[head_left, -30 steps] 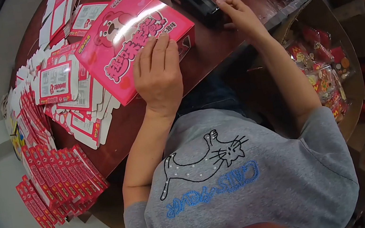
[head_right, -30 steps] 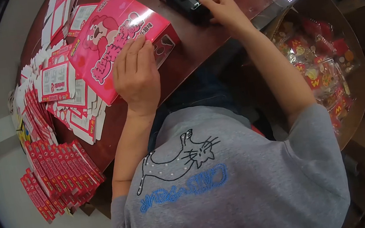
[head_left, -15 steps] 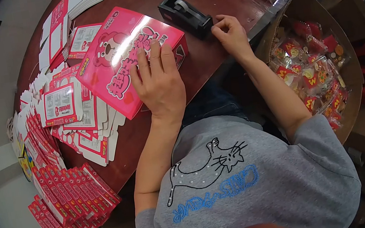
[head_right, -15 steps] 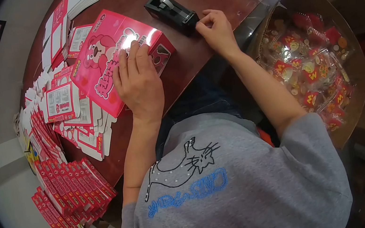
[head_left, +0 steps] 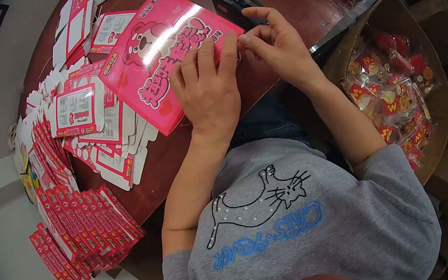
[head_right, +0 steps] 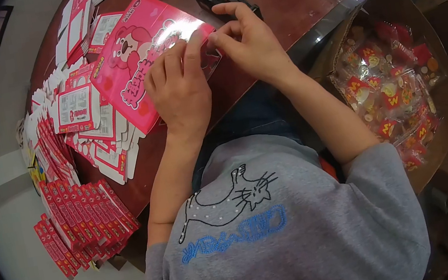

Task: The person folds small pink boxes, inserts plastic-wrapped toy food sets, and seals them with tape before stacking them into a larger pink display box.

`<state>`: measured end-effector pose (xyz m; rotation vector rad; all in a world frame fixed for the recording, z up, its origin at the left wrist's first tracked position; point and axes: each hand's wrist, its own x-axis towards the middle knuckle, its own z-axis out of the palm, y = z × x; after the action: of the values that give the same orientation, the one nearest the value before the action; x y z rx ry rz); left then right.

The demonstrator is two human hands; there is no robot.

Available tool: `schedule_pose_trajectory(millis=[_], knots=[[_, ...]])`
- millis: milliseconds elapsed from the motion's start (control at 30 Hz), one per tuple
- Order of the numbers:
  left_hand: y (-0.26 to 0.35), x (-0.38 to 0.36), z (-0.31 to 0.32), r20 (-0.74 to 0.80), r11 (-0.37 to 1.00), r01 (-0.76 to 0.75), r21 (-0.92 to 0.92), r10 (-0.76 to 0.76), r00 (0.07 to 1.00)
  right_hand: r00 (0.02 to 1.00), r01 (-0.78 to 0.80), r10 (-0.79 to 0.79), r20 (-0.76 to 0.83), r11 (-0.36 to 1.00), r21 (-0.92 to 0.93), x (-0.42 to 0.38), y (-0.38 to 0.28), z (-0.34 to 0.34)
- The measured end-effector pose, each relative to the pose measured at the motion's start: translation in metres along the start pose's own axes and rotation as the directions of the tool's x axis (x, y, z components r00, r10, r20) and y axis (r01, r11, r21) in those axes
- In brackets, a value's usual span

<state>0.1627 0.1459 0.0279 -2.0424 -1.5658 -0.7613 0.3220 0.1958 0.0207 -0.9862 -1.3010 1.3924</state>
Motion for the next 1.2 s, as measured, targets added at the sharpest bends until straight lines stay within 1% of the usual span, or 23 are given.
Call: schedule_pose_trajectory(millis=[100, 167, 200, 267, 300, 333, 367, 400, 433, 500, 533, 567, 600, 633, 700, 733, 800, 933, 1000, 1033, 1100, 1133, 1200], knots=[[0.003, 0.002, -0.002, 0.046, 0.998, -0.039, 0.041, 0.037, 0.998, 0.998, 0.018, -0.022, -0.055, 0.997, -0.070, 0.002, 0.020, -0.003], [0.003, 0.002, -0.002, 0.055, 0.999, -0.034, 0.042, 0.031, 0.998, 0.993, 0.048, -0.075, -0.088, 0.961, -0.274, 0.003, 0.027, -0.006], [0.001, 0.000, -0.002, 0.080, 0.999, -0.026, 0.026, 0.023, 0.997, 0.993, 0.051, -0.077, -0.086, 0.961, -0.272, -0.002, 0.024, -0.007], [-0.007, -0.001, -0.012, 0.097, 1.000, -0.020, 0.016, 0.018, 0.995, 0.993, -0.089, 0.040, -0.112, 0.873, -0.479, -0.013, 0.017, -0.016], [-0.017, -0.005, -0.028, 0.145, 0.991, 0.050, -0.125, -0.032, 0.989, 0.994, -0.080, 0.031, -0.107, 0.872, -0.482, -0.010, 0.017, -0.026], [-0.026, -0.011, -0.045, 0.207, 0.957, 0.131, -0.261, -0.077, 0.975, 0.981, 0.015, -0.091, -0.173, 0.918, -0.397, -0.008, 0.020, -0.038], [-0.035, -0.020, -0.059, 0.183, 0.967, 0.129, -0.219, -0.089, 0.979, 0.947, 0.109, -0.193, -0.255, 0.944, -0.311, -0.008, 0.024, -0.048], [-0.047, -0.027, -0.073, 0.161, 0.976, 0.119, -0.180, -0.091, 0.983, 0.911, 0.156, -0.266, -0.314, 0.929, -0.336, 0.002, 0.028, -0.057], [-0.060, -0.042, -0.074, 0.093, 0.972, 0.091, -0.218, -0.072, 0.993, 0.908, 0.150, -0.264, -0.326, 0.930, -0.335, 0.014, 0.035, -0.063], [-0.079, -0.076, -0.054, 0.048, 0.946, 0.086, -0.312, -0.075, 0.996, 0.932, 0.030, -0.127, -0.340, 0.960, -0.278, 0.032, 0.046, -0.070], [-0.083, -0.088, -0.046, -0.008, 0.915, 0.082, -0.395, -0.092, 0.996, 0.933, 0.034, -0.131, -0.336, 0.959, -0.280, 0.039, 0.044, -0.070], [-0.082, -0.091, -0.039, -0.015, 0.917, 0.080, -0.391, -0.093, 0.996, 0.956, -0.156, 0.092, -0.277, 0.963, -0.221, 0.047, 0.039, -0.067], [-0.079, -0.093, -0.032, -0.065, 0.904, 0.101, -0.415, -0.140, 0.988, 0.927, -0.349, 0.313, -0.205, 0.921, -0.174, 0.052, 0.036, -0.066], [-0.075, -0.096, -0.029, -0.110, 0.889, 0.125, -0.441, -0.192, 0.975, 0.927, -0.351, 0.315, -0.202, 0.920, -0.176, 0.054, 0.039, -0.068], [-0.068, -0.095, -0.028, -0.128, 0.888, 0.136, -0.440, -0.212, 0.969, 0.953, -0.275, 0.283, -0.106, 0.958, 0.085, 0.056, 0.043, -0.076], [-0.067, -0.095, -0.027, -0.146, 0.886, 0.144, -0.441, -0.229, 0.962, 0.954, -0.272, 0.280, -0.105, 0.959, 0.078, 0.053, 0.045, -0.077], [-0.067, -0.094, -0.027, -0.150, 0.881, 0.148, -0.449, -0.238, 0.960, 0.984, -0.100, 0.120, -0.130, 0.984, 0.149, 0.035, 0.042, -0.072], [-0.065, -0.094, -0.026, -0.159, 0.873, 0.157, -0.462, -0.255, 0.954, 0.981, -0.048, 0.090, -0.170, 0.970, 0.238, 0.013, 0.074, -0.074], [-0.065, -0.094, -0.026, -0.160, 0.875, 0.155, -0.459, -0.253, 0.954, 0.951, 0.094, -0.162, -0.262, 0.963, -0.253, 0.013, 0.096, -0.079], [-0.066, -0.095, -0.027, -0.158, 0.878, 0.159, -0.452, -0.254, 0.954, 0.953, 0.097, -0.163, -0.254, 0.962, -0.254, 0.011, 0.099, -0.083], [-0.065, -0.094, -0.033, -0.161, 0.914, 0.157, -0.374, -0.231, 0.960, 0.871, 0.081, -0.331, -0.362, 0.825, -0.559, 0.004, 0.092, -0.072], [-0.065, -0.093, -0.035, -0.164, 0.944, 0.152, -0.294, -0.206, 0.965, 0.881, 0.097, -0.331, -0.338, 0.826, -0.555, 0.001, 0.087, -0.065], [-0.068, -0.098, -0.035, -0.178, 0.939, 0.163, -0.304, -0.223, 0.958, 0.788, 0.337, -0.537, -0.300, 0.785, -0.519, -0.016, 0.041, -0.025]])
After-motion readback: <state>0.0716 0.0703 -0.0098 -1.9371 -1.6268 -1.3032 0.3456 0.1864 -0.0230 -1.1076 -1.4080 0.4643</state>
